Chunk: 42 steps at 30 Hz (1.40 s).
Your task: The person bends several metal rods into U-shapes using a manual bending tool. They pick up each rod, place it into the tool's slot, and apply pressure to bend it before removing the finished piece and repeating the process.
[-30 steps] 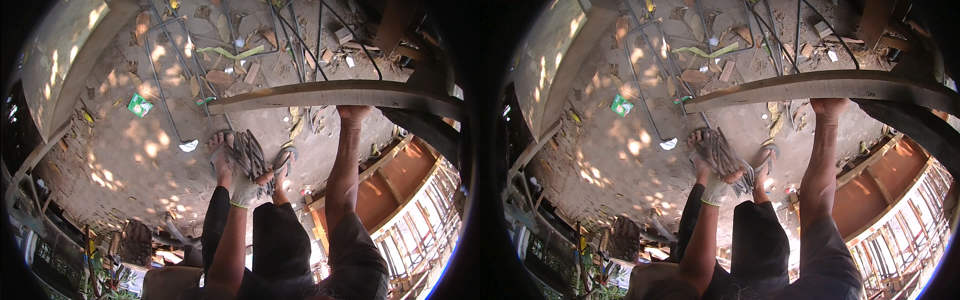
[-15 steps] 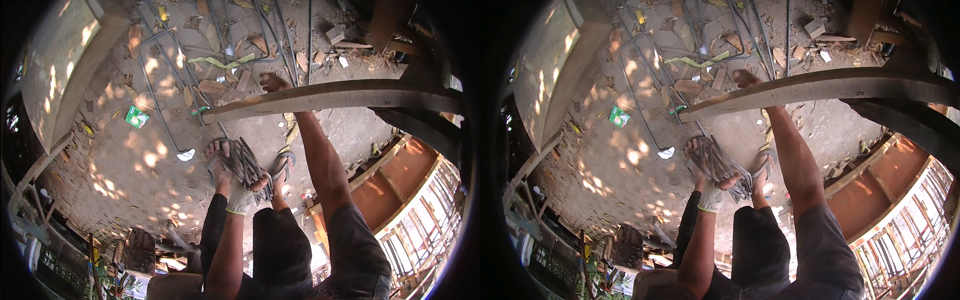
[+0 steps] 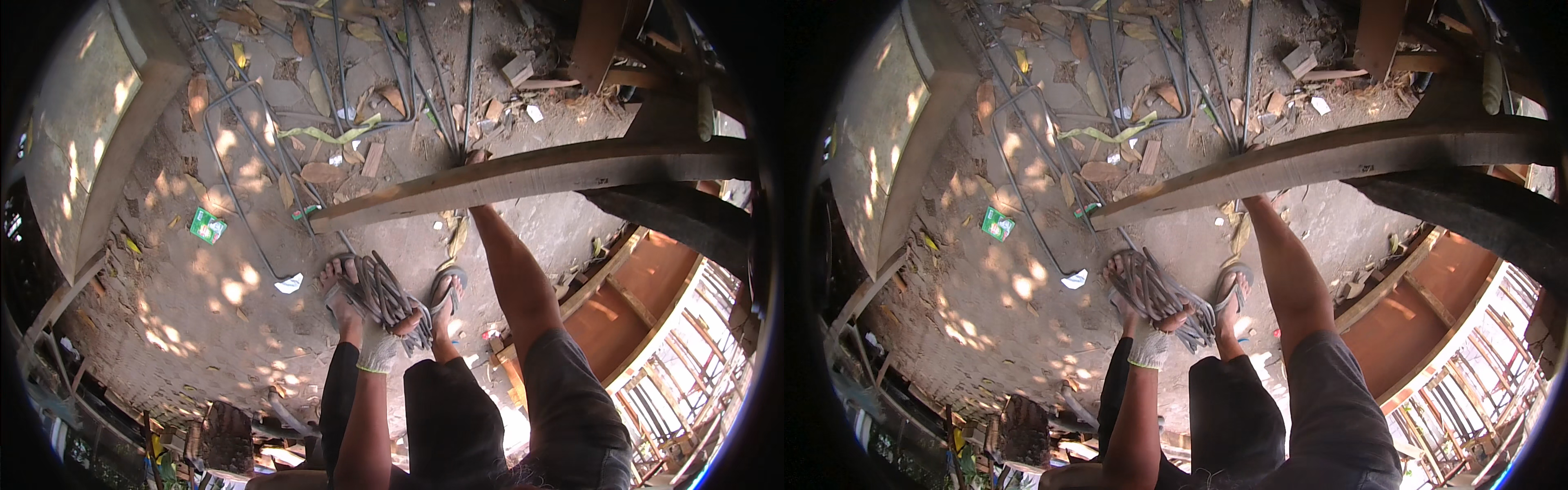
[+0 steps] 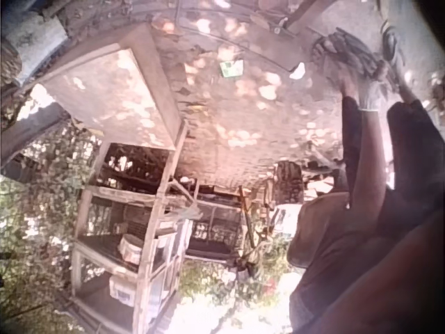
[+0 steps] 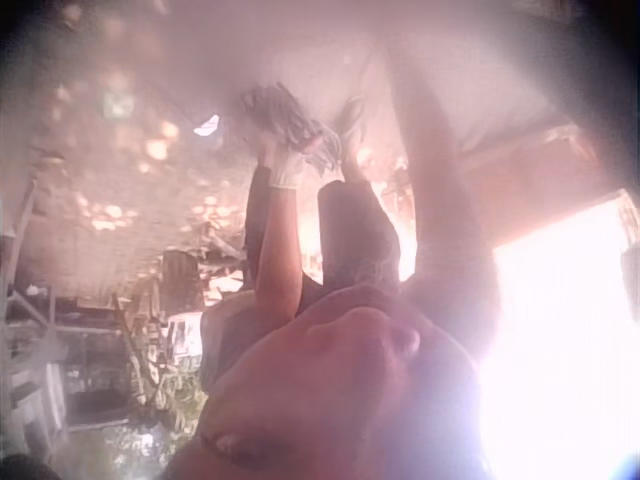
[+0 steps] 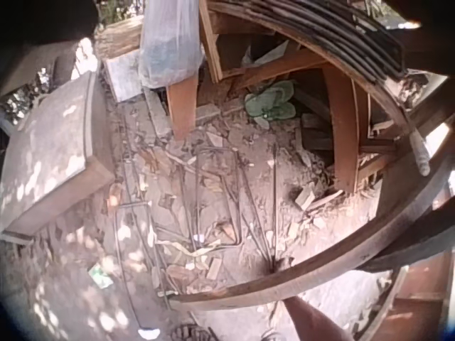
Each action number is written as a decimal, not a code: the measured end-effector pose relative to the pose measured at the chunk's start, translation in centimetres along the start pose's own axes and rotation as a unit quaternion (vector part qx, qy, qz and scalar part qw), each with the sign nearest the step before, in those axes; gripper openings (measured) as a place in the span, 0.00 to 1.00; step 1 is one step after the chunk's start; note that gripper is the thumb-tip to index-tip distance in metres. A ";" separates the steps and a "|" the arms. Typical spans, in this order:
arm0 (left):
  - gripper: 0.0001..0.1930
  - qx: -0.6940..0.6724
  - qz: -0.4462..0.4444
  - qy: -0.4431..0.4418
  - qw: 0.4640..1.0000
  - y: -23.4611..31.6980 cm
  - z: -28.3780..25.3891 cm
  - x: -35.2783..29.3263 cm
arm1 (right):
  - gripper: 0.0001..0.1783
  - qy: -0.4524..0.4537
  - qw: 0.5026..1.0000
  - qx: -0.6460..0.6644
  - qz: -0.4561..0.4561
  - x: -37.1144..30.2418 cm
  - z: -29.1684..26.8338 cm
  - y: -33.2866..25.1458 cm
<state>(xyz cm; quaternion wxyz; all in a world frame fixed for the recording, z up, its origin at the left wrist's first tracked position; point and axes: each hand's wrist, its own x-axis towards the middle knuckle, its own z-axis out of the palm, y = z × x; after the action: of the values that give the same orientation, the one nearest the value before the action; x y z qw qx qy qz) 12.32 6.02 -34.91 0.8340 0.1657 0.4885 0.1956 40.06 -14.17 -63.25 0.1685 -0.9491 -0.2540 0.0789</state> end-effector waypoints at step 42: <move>0.21 0.133 -0.128 -0.094 0.978 -3.4 2.8 -5.5 | 0.19 -0.119 0.987 0.104 0.020 -7.0 -27.9 -3.6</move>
<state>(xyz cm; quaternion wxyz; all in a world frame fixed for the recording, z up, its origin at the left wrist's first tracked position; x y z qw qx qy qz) 12.92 0.16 -31.10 0.8648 0.2291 0.4467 0.0036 38.96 -22.58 -35.49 0.2335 -0.9151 -0.2434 0.2209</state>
